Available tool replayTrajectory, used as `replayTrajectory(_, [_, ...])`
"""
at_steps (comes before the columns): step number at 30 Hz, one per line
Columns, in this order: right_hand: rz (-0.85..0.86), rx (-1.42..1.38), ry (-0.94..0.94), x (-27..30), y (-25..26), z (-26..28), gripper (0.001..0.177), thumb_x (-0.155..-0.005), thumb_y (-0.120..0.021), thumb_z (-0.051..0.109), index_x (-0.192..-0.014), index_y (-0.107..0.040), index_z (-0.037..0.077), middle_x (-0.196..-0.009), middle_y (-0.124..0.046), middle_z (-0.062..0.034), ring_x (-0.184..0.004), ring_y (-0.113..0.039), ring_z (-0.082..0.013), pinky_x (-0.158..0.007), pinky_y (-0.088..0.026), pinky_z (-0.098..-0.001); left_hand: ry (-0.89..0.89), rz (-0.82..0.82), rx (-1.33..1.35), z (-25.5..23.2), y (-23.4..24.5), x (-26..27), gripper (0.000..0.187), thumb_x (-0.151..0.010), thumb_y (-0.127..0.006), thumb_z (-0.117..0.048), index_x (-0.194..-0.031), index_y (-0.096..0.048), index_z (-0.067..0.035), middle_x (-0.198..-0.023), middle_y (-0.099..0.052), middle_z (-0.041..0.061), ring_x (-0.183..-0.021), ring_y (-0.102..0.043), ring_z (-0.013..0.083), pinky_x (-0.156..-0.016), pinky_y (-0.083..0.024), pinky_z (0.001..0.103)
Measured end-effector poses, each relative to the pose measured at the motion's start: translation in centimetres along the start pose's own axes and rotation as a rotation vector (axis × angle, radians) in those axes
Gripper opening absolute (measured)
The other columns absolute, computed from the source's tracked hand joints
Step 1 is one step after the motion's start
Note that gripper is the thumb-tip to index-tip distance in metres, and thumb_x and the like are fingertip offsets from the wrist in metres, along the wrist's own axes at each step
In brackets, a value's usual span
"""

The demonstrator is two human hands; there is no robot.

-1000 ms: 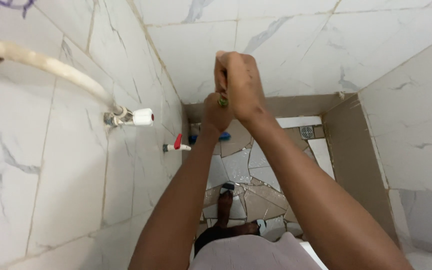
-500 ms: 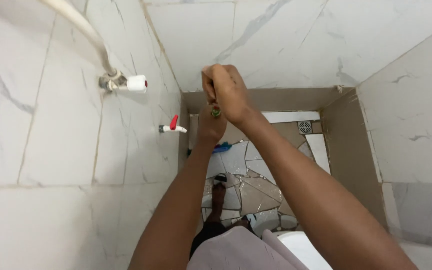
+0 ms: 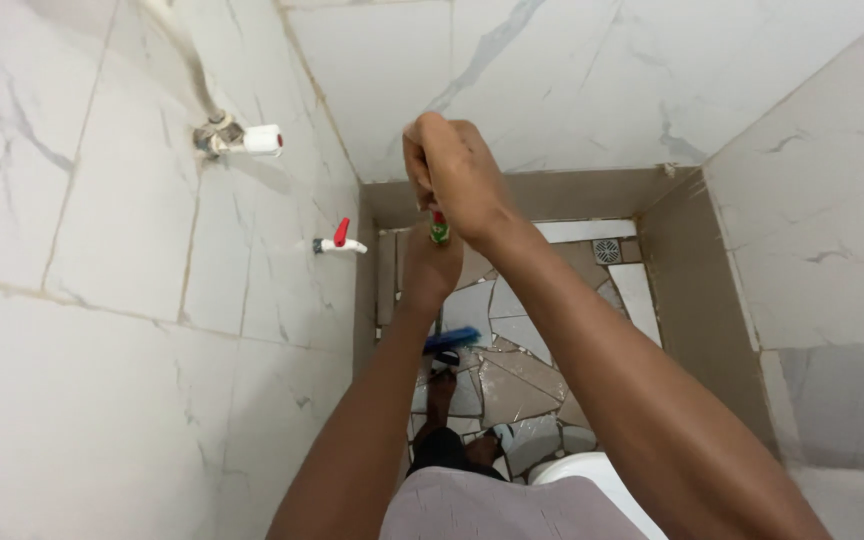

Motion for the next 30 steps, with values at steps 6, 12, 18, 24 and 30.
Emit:
replayTrajectory(6, [-0.154,0.115,0.242,0.4,3.8,2.4,0.045,-0.100,-0.037,0.032,-0.061,-0.036,0.010,-0.054,-0.041,-0.0034,-0.051,-0.038,-0.0146,-0.053,-0.041,-0.0327,-0.266,0.028,0.094,-2.7,-3.7,-4.2,0.026,-0.095,-0.060,-0.019,-0.081,-0.064,0.003,-0.072,-0.066,0.024,-0.071,-0.065,0.0415,-0.060,-0.044,0.049])
replayTrajectory(12, [-0.203,0.113,0.370,0.7,7.6,-1.0,0.042,-0.101,-0.037,0.027,-0.063,-0.037,0.007,-0.058,-0.039,-0.0035,-0.055,-0.037,-0.0149,-0.065,-0.045,-0.0320,-0.403,0.123,0.128,-3.4,-7.0,-7.4,0.024,-0.089,-0.067,-0.020,-0.082,-0.066,0.002,-0.077,-0.069,0.023,-0.076,-0.068,0.0425,-0.063,-0.051,0.047])
replayTrajectory(18, [-0.266,0.163,0.150,1.0,9.4,-7.0,0.044,-0.100,-0.036,0.027,-0.060,-0.039,0.008,-0.055,-0.040,-0.0017,-0.055,-0.038,-0.0128,-0.056,-0.038,-0.0323,-0.284,0.334,-0.197,6.4,-14.8,-11.5,0.028,-0.090,-0.067,-0.024,-0.106,-0.063,-0.001,-0.099,-0.070,0.022,-0.087,-0.067,0.0438,-0.069,-0.052,0.049])
replayTrajectory(24, [-0.251,0.157,0.043,2.5,9.3,-4.1,0.045,-0.100,-0.036,0.030,-0.060,-0.037,0.010,-0.055,-0.035,-0.0013,-0.055,-0.032,-0.0132,-0.053,-0.032,-0.0330,-0.264,0.300,-0.175,2.8,-13.3,-6.7,0.027,-0.090,-0.063,-0.030,-0.100,-0.066,-0.005,-0.094,-0.074,0.019,-0.090,-0.069,0.0416,-0.070,-0.051,0.051])
replayTrajectory(30, [-0.292,0.152,-0.140,1.4,11.3,-1.4,0.048,-0.097,-0.031,0.040,-0.059,-0.037,0.011,-0.052,-0.034,-0.0012,-0.049,-0.029,-0.0162,-0.049,-0.029,-0.0356,-0.216,0.268,-0.153,0.5,-14.6,-5.2,0.028,-0.087,-0.064,-0.030,-0.092,-0.071,-0.003,-0.085,-0.071,0.023,-0.082,-0.066,0.0454,-0.067,-0.052,0.052])
Point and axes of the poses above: each hand's wrist, its own x-axis away from the middle knuckle, its own y-axis out of the back of the hand, z = x × y, the point moved 1 cm from there along -x, towards the middle knuckle
